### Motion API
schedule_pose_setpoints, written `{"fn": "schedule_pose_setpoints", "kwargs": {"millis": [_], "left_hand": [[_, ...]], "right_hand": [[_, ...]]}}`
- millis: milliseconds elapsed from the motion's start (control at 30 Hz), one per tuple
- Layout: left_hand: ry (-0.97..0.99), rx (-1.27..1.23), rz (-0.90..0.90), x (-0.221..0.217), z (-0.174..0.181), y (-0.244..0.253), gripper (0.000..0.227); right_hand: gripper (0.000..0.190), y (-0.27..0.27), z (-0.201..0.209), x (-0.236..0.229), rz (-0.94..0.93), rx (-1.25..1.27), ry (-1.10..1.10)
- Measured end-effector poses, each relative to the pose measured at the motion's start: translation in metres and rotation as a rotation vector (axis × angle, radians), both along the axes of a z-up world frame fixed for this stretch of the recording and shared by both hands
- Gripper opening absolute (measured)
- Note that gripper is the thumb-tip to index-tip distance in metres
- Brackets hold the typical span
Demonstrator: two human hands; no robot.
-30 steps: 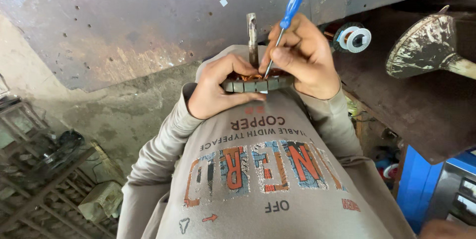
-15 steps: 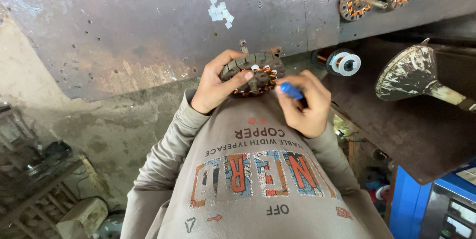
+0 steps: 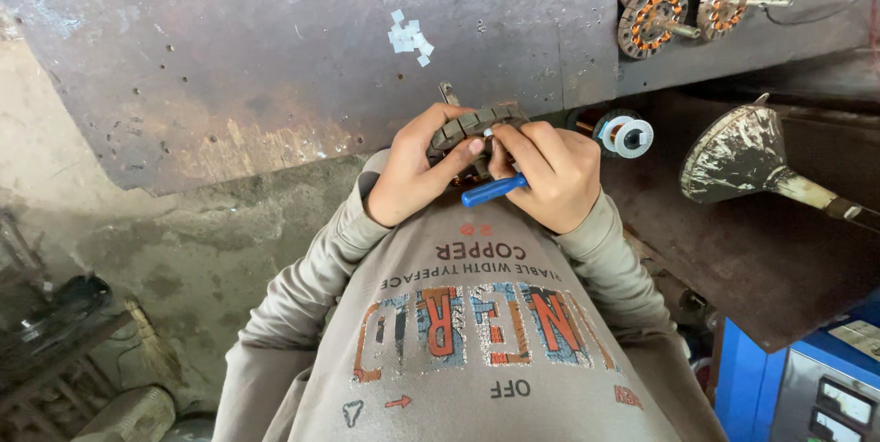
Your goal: The person inserts small white insulating pieces into the slots of a cylindrical metal component with copper windings, using a blue-handled screwdriver to press them in. The person repeatedly picks up pieces and tools from the workbench to continue the assembly.
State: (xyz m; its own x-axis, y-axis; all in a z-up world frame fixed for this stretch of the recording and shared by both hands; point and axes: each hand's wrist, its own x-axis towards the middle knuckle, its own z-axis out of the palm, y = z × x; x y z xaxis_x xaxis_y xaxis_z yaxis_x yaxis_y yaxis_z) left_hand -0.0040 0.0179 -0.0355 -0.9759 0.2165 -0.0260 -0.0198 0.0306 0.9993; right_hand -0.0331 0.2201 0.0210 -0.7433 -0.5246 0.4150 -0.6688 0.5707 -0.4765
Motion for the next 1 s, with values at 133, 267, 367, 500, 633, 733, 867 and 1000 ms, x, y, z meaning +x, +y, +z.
{"fn": "schedule_pose_setpoints", "kwargs": {"millis": [133,267,367,500,633,733,867,1000], "left_hand": [[-0.085,0.000,0.004,-0.001,0.000,0.001,0.025],[-0.054,0.042,-0.001,-0.003,-0.001,0.001,0.023],[-0.047,0.001,-0.002,-0.002,0.000,0.002,0.023],[0.029,-0.014,-0.021,-0.003,0.003,0.003,0.023],[0.020,-0.003,-0.021,-0.002,0.003,0.005,0.023],[-0.087,0.039,-0.036,-0.003,0.002,0.005,0.023],[-0.177,0.161,-0.076,-0.003,-0.002,0.005,0.022],[-0.170,0.159,-0.070,-0.004,-0.004,0.006,0.024]], "right_hand": [[0.023,-0.002,0.001,-0.001,0.006,-0.008,-0.036],[0.020,-0.004,-0.004,0.003,-0.046,-0.018,-0.057],[0.018,-0.005,-0.010,0.010,-0.104,-0.014,-0.055],[0.019,-0.010,-0.020,0.018,-0.171,-0.084,-0.049],[0.017,-0.013,-0.029,0.025,-0.245,-0.185,-0.099],[0.017,-0.010,-0.030,0.026,-0.217,-0.206,-0.100],[0.017,-0.004,-0.028,0.028,-0.166,-0.197,-0.084],[0.015,-0.008,-0.029,0.029,-0.226,-0.242,-0.146]]}}
